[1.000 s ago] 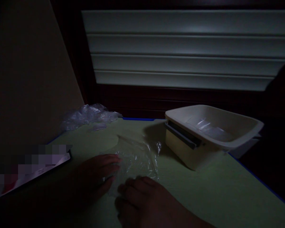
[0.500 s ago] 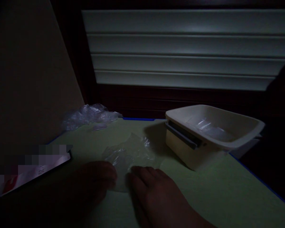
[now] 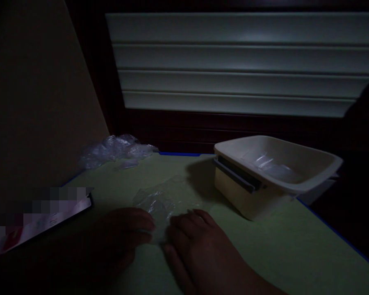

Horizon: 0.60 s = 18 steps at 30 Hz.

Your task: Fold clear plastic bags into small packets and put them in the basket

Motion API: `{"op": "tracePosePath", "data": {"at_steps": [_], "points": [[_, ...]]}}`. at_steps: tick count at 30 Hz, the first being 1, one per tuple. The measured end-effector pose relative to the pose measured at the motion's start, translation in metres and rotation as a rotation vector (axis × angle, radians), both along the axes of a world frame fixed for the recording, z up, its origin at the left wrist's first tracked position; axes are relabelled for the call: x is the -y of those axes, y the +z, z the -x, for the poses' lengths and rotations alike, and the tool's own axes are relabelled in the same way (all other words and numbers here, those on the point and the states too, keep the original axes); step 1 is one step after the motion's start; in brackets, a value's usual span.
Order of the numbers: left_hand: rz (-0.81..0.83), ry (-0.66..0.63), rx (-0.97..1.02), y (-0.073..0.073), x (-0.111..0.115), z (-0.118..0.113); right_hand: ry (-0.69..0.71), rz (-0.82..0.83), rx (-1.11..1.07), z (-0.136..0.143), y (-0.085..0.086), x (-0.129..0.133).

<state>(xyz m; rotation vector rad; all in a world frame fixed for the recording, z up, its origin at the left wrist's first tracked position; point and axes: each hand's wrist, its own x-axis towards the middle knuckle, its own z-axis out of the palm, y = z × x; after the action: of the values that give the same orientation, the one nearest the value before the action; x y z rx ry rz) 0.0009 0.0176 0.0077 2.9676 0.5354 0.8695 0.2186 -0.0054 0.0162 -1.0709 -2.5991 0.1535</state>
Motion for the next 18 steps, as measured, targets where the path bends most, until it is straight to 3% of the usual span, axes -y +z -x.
{"op": "tracePosePath", "data": {"at_steps": [5, 8, 11, 18], "points": [[0.009, 0.022, -0.019, 0.000, 0.001, 0.001, -0.231, 0.014, 0.005, -0.009, 0.003, -0.005], [0.002, 0.067, -0.016, 0.001, 0.000, 0.001, -0.292, 0.027, 0.067, -0.012, 0.003, -0.007], [0.007, 0.100, -0.029, 0.002, 0.000, -0.001, -0.241, 0.047, 0.028, -0.010, 0.004, -0.005], [0.003, 0.221, -0.001, -0.002, 0.000, -0.006, 0.029, 0.251, -0.161, -0.004, 0.016, 0.008]]}}
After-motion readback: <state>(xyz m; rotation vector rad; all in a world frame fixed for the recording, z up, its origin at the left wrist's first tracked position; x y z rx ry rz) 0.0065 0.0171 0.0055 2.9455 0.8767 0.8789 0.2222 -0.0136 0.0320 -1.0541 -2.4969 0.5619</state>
